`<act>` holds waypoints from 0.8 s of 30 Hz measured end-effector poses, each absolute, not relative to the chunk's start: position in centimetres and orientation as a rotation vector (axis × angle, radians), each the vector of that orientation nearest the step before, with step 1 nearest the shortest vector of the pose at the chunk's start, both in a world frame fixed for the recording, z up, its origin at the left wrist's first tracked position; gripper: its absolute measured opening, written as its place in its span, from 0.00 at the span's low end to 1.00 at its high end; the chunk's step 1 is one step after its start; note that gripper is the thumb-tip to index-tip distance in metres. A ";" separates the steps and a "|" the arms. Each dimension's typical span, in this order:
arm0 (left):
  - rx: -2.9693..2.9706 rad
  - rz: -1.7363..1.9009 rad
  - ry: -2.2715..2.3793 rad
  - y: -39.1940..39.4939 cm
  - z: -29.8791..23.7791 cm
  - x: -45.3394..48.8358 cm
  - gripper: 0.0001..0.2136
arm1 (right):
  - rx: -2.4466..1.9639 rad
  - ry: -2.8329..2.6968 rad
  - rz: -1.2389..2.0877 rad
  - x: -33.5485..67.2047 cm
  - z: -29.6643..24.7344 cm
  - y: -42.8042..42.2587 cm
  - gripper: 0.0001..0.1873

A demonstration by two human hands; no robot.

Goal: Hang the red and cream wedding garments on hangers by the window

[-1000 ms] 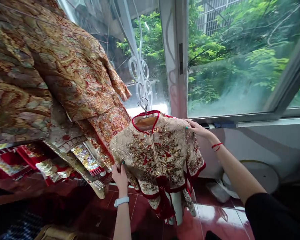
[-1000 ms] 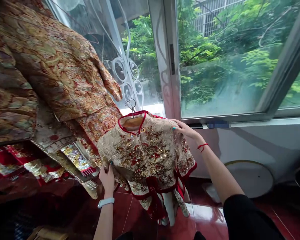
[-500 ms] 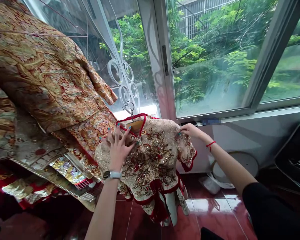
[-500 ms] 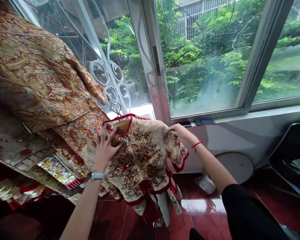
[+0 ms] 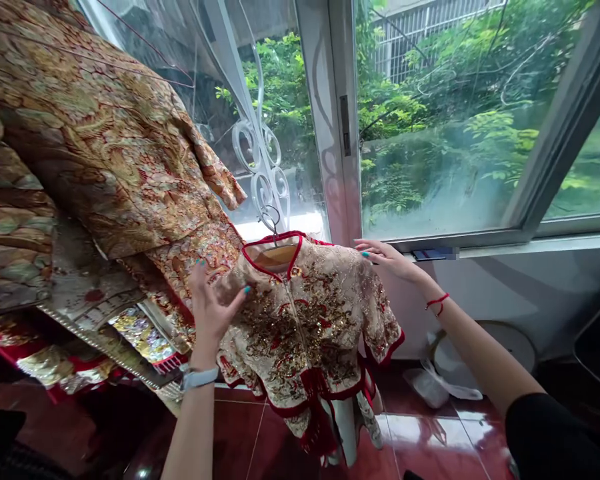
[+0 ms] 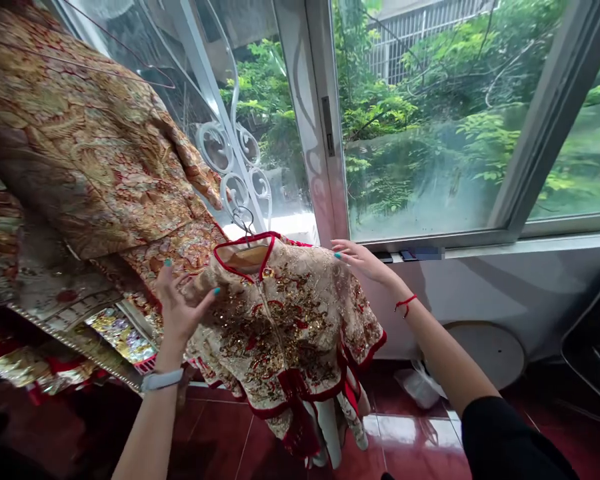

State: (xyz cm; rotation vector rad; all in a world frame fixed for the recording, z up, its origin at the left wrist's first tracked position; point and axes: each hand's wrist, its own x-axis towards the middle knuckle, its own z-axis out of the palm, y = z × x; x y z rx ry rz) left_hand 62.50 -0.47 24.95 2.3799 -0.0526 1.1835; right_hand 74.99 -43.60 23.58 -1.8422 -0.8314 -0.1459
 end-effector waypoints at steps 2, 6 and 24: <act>2.359 1.097 0.052 1.9 24.3 61.6 0.42 | -1.977 -0.919 -0.290 75.2 24.9 -41.3 0.27; 2.260 1.201 0.358 1.9 22.4 61.3 0.34 | -2.282 -1.016 -0.590 75.8 24.8 -37.0 0.21; 1.897 1.061 0.686 -0.5 16.7 59.1 0.30 | -1.916 -0.902 -0.296 76.1 21.2 -39.5 0.34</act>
